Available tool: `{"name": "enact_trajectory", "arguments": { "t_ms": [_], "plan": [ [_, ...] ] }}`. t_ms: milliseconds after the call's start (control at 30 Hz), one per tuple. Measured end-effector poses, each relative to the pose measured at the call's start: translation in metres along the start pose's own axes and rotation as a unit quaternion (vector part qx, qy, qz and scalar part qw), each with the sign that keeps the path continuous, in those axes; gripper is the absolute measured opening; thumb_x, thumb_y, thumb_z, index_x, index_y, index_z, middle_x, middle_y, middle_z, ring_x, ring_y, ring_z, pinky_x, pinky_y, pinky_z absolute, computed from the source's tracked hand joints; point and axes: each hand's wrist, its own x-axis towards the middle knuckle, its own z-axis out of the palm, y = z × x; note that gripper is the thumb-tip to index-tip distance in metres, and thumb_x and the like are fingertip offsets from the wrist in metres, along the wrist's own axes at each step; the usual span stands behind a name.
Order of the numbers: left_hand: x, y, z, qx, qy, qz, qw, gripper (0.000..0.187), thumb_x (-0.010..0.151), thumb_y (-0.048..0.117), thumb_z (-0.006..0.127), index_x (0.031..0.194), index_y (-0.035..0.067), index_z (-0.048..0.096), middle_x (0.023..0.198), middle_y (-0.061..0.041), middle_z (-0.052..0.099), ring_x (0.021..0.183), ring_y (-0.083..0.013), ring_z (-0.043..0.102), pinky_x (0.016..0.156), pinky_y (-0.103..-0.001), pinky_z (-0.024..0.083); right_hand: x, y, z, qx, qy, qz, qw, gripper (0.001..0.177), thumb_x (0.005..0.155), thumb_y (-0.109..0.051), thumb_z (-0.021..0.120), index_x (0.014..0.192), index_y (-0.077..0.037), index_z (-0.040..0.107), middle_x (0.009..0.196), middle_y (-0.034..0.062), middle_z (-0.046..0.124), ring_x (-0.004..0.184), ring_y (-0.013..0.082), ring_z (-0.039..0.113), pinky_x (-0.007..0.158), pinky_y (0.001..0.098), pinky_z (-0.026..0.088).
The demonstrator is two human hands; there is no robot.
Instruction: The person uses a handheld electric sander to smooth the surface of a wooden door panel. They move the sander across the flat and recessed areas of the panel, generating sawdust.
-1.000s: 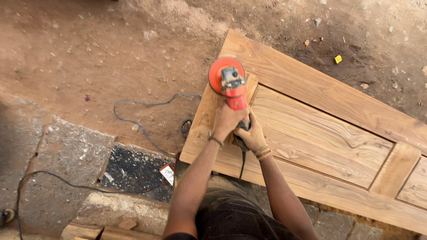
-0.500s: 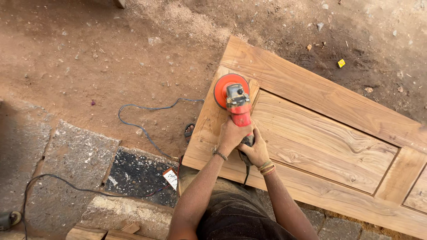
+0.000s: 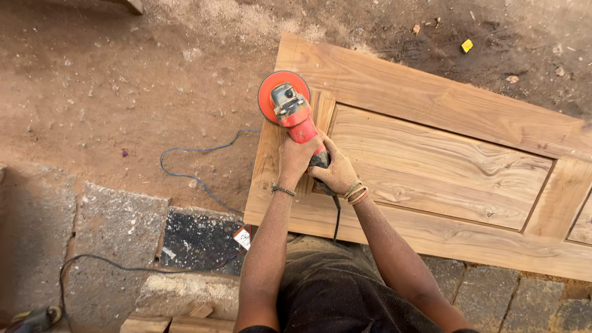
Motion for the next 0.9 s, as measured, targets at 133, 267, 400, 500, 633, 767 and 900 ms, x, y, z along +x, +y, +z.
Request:
{"name": "enact_trajectory", "arguments": {
  "t_ms": [133,267,400,500,633,767,900],
  "plan": [
    [-0.009,0.003,0.011,0.031,-0.011,-0.017,0.999,0.065,0.069,0.047,0.082,0.113,0.001,0.067,0.103,-0.018,0.077,0.098,-0.0284,0.077,0.084,-0.04,0.059,-0.008,0.015,-0.005,0.006,0.016,-0.024,1.0,0.096,0.068,-0.032,0.08,0.154,-0.011,0.043,0.121,0.0196,0.072,0.109,0.03,0.072,0.093,0.0404,0.055],
    [-0.014,0.002,0.034,0.039,-0.03,0.003,0.999,0.069,0.068,0.047,0.083,0.117,0.002,0.065,0.106,-0.017,0.076,0.099,-0.0282,0.075,0.085,-0.039,0.059,-0.019,0.028,-0.019,0.028,0.033,0.01,0.999,0.097,0.068,-0.034,0.08,0.153,-0.009,0.042,0.12,0.0173,0.073,0.108,0.0265,0.073,0.092,0.0382,0.056],
    [-0.012,-0.008,0.066,0.06,-0.052,0.001,0.997,0.071,0.068,0.049,0.084,0.115,-0.001,0.064,0.105,-0.019,0.077,0.1,-0.0286,0.077,0.086,-0.039,0.061,-0.03,0.039,-0.037,0.044,0.044,0.033,0.998,0.095,0.067,-0.035,0.082,0.15,-0.007,0.044,0.118,0.0158,0.073,0.106,0.0242,0.072,0.089,0.0373,0.056],
    [-0.018,-0.013,0.083,0.065,-0.052,0.025,0.996,0.076,0.067,0.049,0.085,0.118,-0.003,0.061,0.106,-0.019,0.075,0.101,-0.0303,0.076,0.087,-0.039,0.06,-0.042,0.053,-0.045,0.049,0.058,0.037,0.996,0.091,0.068,-0.035,0.082,0.148,-0.006,0.048,0.117,0.0153,0.074,0.105,0.0233,0.072,0.09,0.0371,0.057],
    [-0.025,-0.01,0.095,0.07,-0.065,0.045,0.994,0.082,0.066,0.048,0.085,0.124,-0.003,0.057,0.108,-0.019,0.073,0.1,-0.0324,0.074,0.085,-0.04,0.059,-0.046,0.07,-0.053,0.05,0.08,0.029,0.995,0.092,0.069,-0.034,0.082,0.149,-0.005,0.046,0.117,0.0144,0.073,0.104,0.0228,0.071,0.089,0.0371,0.057],
    [-0.032,-0.01,0.108,0.111,-0.099,0.014,0.989,0.077,0.069,0.054,0.083,0.115,-0.004,0.062,0.103,-0.02,0.076,0.097,-0.0314,0.077,0.086,-0.039,0.062,-0.057,0.077,-0.058,0.038,0.091,0.058,0.993,0.092,0.068,-0.033,0.082,0.149,-0.006,0.046,0.111,0.013,0.072,0.097,0.0212,0.072,0.083,0.0359,0.059],
    [-0.04,-0.005,0.124,0.106,-0.148,0.011,0.983,0.071,0.069,0.051,0.08,0.113,-0.002,0.064,0.101,-0.02,0.076,0.095,-0.0317,0.078,0.084,-0.039,0.062,-0.07,0.086,-0.067,0.083,0.116,0.093,0.985,0.087,0.068,-0.027,0.078,0.146,-0.005,0.046,0.1,0.0126,0.072,0.084,0.0196,0.072,0.074,0.0353,0.06]
  ]
}}
